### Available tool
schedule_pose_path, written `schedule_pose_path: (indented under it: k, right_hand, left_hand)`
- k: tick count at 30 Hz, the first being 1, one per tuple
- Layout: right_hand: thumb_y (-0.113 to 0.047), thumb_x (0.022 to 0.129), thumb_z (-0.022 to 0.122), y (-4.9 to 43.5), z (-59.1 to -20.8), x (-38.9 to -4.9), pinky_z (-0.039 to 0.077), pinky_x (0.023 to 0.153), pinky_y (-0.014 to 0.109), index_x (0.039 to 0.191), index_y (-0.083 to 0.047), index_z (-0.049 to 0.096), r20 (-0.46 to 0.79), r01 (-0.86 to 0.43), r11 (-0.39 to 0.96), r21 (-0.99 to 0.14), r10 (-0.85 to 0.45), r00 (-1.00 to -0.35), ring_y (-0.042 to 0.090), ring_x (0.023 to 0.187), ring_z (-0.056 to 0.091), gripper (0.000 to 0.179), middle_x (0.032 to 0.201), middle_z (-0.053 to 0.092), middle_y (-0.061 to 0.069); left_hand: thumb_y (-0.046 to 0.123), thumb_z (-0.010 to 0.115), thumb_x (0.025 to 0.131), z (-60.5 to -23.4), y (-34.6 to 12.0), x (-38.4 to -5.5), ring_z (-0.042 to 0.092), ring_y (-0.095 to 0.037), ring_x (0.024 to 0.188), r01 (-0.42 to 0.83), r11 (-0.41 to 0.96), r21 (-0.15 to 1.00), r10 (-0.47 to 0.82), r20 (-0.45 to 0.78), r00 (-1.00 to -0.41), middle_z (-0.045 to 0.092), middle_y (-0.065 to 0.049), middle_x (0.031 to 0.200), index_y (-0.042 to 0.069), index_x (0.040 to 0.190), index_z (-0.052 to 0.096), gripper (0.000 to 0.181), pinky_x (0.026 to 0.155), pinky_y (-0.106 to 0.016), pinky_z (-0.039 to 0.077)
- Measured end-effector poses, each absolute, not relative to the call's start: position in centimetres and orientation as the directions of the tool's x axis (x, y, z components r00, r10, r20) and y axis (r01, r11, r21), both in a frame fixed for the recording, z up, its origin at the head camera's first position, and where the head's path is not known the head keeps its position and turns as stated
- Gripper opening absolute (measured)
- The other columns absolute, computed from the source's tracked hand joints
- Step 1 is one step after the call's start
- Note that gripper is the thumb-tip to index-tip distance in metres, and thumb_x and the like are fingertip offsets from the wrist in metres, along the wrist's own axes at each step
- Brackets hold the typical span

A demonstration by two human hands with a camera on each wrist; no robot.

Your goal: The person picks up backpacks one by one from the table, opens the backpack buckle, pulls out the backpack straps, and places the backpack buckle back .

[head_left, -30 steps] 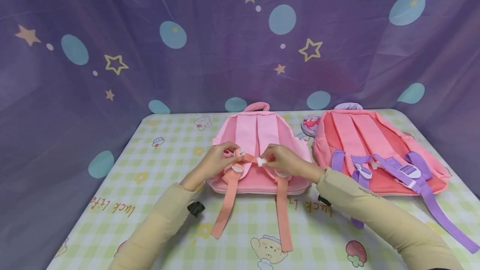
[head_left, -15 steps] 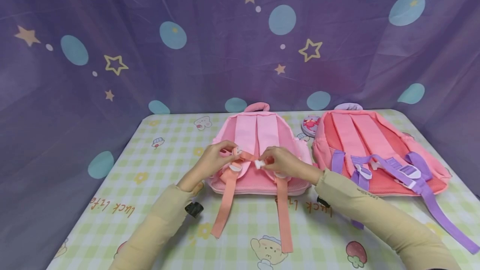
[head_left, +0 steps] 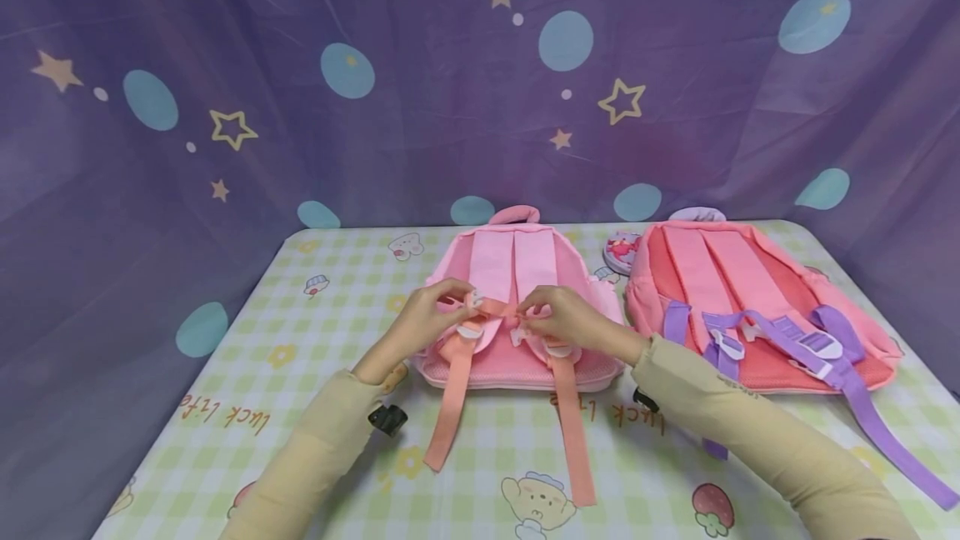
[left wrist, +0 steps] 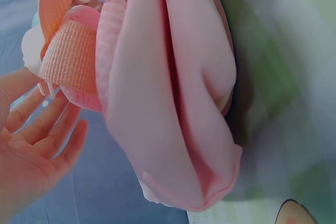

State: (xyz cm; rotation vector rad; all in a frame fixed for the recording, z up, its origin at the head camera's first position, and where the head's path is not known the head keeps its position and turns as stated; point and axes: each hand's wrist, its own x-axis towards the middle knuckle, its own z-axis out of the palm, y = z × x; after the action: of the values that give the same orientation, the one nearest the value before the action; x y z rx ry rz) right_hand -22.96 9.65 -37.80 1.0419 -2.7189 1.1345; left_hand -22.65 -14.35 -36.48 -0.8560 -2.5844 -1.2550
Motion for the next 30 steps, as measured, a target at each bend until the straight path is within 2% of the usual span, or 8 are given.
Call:
schedule_pose_path:
  k: [2,12,23,27,30]
  right_hand:
    - [-0.004,0.083,0.069,9.6,-37.6,-23.0,0.052,0.08,0.04,0.096,0.004,0.07,0.276,-0.593,0.502,-0.63,-0.569,-0.775,0.025,0.089,0.064,0.015,0.092,0.07,0.012]
    - [-0.004,0.083,0.069,9.3,-36.8,-23.4,0.051,0.084,0.041,0.096,0.004,0.07,0.317,-0.611,0.47,-0.637,-0.563,-0.763,0.029,0.09,0.063,0.015,0.092,0.069,0.013]
    - [-0.005,0.084,0.068,8.8,-36.5,-23.9,0.05,0.086,0.041,0.098,0.003,0.071,0.217,-0.532,0.495,-0.687,-0.559,-0.8,0.026,0.091,0.064,0.017,0.094,0.07,0.013]
    - [-0.005,0.085,0.067,8.7,-36.6,-24.0,0.051,0.083,0.039,0.098,0.003,0.071,0.206,-0.53,0.488,-0.693,-0.571,-0.795,0.023,0.088,0.063,0.017,0.094,0.07,0.013]
    - [-0.005,0.085,0.066,8.7,-36.6,-24.1,0.051,0.077,0.032,0.099,0.004,0.071,0.193,-0.524,0.489,-0.697,-0.577,-0.794,0.018,0.083,0.061,0.017,0.094,0.07,0.013]
  left_hand:
    - [0.001,0.07,0.081,-36.5,-14.4,-22.6,0.064,-0.03,0.09,0.554,0.48,0.681,0.436,0.363,-0.824,0.068,-0.018,0.097,-0.007,0.103,0.064,0.024,0.084,-0.04,0.052]
    - [-0.001,0.068,0.082,-36.6,-14.1,-22.5,0.063,-0.031,0.091,0.555,0.423,0.716,0.467,0.353,-0.811,0.067,-0.018,0.099,-0.006,0.104,0.065,0.022,0.084,-0.042,0.051]
    - [-0.001,0.069,0.082,-36.8,-13.8,-22.5,0.062,-0.028,0.091,0.55,0.427,0.717,0.469,0.344,-0.813,0.067,-0.016,0.096,-0.006,0.104,0.065,0.023,0.083,-0.042,0.052]
    - [0.0,0.069,0.081,-36.8,-13.5,-22.5,0.062,-0.026,0.09,0.534,0.43,0.728,0.466,0.328,-0.822,0.067,-0.015,0.095,-0.005,0.104,0.066,0.023,0.083,-0.041,0.052]
    - [0.001,0.069,0.082,-36.9,-13.3,-22.4,0.062,-0.025,0.09,0.516,0.434,0.738,0.462,0.309,-0.831,0.068,-0.014,0.096,-0.005,0.104,0.066,0.024,0.084,-0.041,0.052]
